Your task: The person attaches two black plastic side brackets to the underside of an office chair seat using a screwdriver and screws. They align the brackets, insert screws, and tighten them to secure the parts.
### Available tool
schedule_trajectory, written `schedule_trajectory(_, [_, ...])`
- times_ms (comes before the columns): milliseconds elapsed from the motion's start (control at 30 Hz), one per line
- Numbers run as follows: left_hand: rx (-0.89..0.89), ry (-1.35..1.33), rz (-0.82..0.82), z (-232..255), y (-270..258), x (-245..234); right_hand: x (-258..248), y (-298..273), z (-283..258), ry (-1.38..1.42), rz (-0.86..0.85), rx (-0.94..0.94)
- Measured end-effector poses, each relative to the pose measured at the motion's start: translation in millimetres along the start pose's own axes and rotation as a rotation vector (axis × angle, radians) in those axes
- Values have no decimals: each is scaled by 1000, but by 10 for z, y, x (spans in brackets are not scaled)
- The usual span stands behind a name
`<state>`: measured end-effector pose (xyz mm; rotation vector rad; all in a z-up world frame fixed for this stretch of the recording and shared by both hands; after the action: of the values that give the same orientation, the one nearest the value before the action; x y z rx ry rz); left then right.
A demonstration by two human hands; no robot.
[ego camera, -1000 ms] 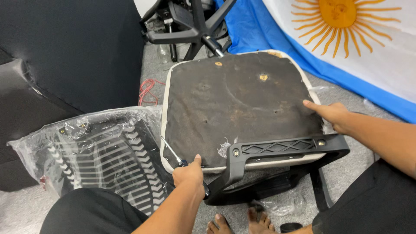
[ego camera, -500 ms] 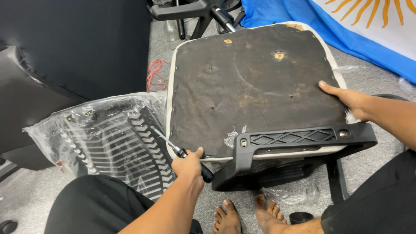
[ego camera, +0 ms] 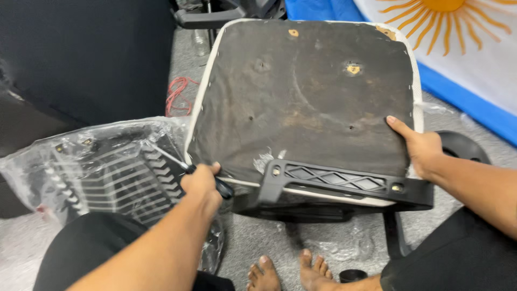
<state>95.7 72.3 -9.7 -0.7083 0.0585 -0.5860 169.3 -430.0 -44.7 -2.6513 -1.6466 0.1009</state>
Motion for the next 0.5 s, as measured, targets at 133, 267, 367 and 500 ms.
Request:
schedule_trajectory(133, [87,-4,-115,465,262,513,38,-316,-172,-31,205,-52])
schedule_trajectory(267, [48,-3,-210,847,435,948,220,-994,-152,99,392,56])
schedule_trajectory(367, [29,173,-247,1037,589,1167,464,-1431,-195,-24,555,175])
schedule_trajectory(500, [-28,334,-253,1147,884,1284,774,-1797,-277,-30,585,329])
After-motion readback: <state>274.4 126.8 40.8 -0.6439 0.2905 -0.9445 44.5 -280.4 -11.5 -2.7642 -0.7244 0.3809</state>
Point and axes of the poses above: each hand's wrist, its own y-axis towards the middle knuckle, its own x-axis out of the palm, z = x × y, the point moved 3 cm from there along y, towards the middle knuckle, and after that the axes turned 13 degrees about -x, right-handed, at the moved point
